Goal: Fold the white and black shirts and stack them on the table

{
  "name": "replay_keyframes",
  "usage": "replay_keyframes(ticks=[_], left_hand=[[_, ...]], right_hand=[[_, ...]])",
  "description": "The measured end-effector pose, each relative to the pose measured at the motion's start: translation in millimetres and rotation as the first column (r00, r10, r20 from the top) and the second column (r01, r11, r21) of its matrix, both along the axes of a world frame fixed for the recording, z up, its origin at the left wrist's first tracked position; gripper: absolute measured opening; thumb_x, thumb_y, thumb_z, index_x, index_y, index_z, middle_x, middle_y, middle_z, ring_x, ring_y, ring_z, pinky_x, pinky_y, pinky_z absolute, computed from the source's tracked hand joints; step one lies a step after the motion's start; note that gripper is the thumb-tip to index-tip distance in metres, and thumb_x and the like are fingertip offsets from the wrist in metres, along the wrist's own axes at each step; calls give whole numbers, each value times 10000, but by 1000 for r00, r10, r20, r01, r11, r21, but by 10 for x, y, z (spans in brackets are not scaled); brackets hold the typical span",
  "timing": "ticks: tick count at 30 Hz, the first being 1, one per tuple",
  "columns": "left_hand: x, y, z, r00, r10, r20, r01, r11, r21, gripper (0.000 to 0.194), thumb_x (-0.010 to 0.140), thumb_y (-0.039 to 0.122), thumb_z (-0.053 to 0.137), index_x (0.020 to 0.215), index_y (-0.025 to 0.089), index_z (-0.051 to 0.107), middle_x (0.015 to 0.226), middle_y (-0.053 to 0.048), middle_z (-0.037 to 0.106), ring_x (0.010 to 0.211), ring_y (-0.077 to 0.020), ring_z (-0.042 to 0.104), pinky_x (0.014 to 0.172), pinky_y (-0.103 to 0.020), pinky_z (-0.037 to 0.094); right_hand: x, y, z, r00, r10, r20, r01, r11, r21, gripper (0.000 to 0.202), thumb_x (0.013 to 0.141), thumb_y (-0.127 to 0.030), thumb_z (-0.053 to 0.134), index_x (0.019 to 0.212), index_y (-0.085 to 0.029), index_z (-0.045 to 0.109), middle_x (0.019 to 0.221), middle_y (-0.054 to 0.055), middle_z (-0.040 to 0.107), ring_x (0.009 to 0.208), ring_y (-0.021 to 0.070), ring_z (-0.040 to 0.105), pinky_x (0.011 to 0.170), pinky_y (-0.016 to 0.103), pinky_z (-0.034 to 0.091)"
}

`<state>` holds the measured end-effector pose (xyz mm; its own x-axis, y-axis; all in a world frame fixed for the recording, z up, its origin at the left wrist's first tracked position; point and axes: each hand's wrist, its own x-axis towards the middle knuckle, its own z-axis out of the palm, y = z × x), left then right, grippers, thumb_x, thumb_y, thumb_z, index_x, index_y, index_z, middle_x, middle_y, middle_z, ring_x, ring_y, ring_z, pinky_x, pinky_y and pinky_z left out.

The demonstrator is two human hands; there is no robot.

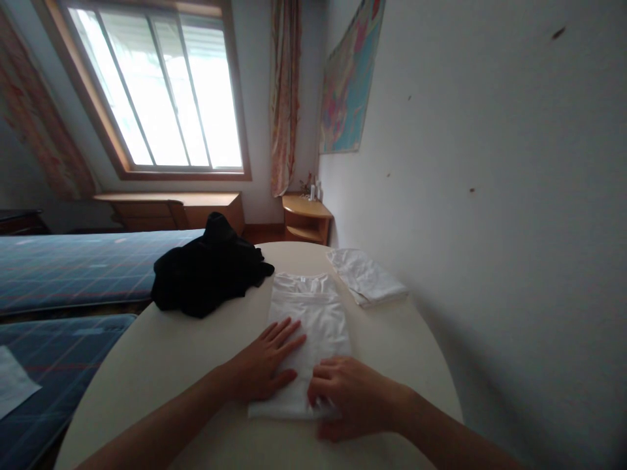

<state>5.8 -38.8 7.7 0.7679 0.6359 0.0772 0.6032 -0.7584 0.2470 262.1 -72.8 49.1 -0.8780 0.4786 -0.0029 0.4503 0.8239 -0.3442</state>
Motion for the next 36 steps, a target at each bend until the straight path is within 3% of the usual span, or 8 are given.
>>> replay_keyframes(ticks=[5,9,14,16,19,23,29,36], left_hand=[[36,-213,154,999,12,-50,-13,999,-31,720,922,423,585,1558,276,282,1648,-132,182,1500,-367,180,1179,-578,234],[92,-440,379,999,10,-41,-12,999,-52,763,757,406,761,1448,305,453,1527,-121,415,1366,-372,420,1110,-529,371],[135,-374,444,1000,12,12,-11,999,-42,306,879,288,625,1185,272,617,1133,-50,666,1015,-239,632,931,-388,504],[132,-227,383,997,55,56,-57,997,42,228,913,239,570,1132,251,633,1119,-50,679,1010,-229,635,934,-378,498],[100,22,286,972,175,154,-200,966,162,309,902,206,581,1208,237,609,1276,-71,642,1163,-258,586,1014,-405,458],[40,278,236,934,318,162,-336,937,100,406,861,272,640,1259,213,587,1241,-85,677,1160,-279,603,1021,-418,451],[11,424,198,910,404,93,-402,915,-36,351,818,375,657,1127,210,660,1117,-81,720,1064,-274,647,942,-356,465],[-7,415,240,890,448,81,-429,885,-180,236,809,331,604,1009,215,649,966,-31,720,886,-229,662,775,-299,468]], right_hand=[[-48,-122,3,998,-19,59,21,999,-26,143,764,-262,698,894,-209,724,832,8,735,739,159,665,695,239,449],[-70,-247,0,987,145,69,-131,976,-175,155,730,-221,701,879,-215,741,777,-35,748,681,117,666,622,184,427],[-109,-299,-10,967,247,56,-223,936,-271,209,713,-112,697,894,-203,750,782,-39,752,669,97,657,574,157,400],[-103,-206,25,984,175,10,-165,945,-281,174,743,-169,711,907,-209,753,786,-36,749,676,97,660,612,154,422],[-51,62,79,990,-131,-45,124,982,-140,155,812,-225,667,946,-217,744,827,-10,741,721,128,665,690,199,457],[73,481,45,869,-474,-144,490,866,104,266,851,-288,681,1094,-182,704,1069,87,709,1006,233,639,896,314,460],[171,784,-119,856,-516,-42,517,847,123,399,800,-432,751,1068,-141,706,1074,129,688,1038,285,602,927,368,442],[141,792,-22,841,-541,-26,540,841,-34,227,792,-285,716,976,-153,699,954,92,713,887,228,634,757,288,428]])
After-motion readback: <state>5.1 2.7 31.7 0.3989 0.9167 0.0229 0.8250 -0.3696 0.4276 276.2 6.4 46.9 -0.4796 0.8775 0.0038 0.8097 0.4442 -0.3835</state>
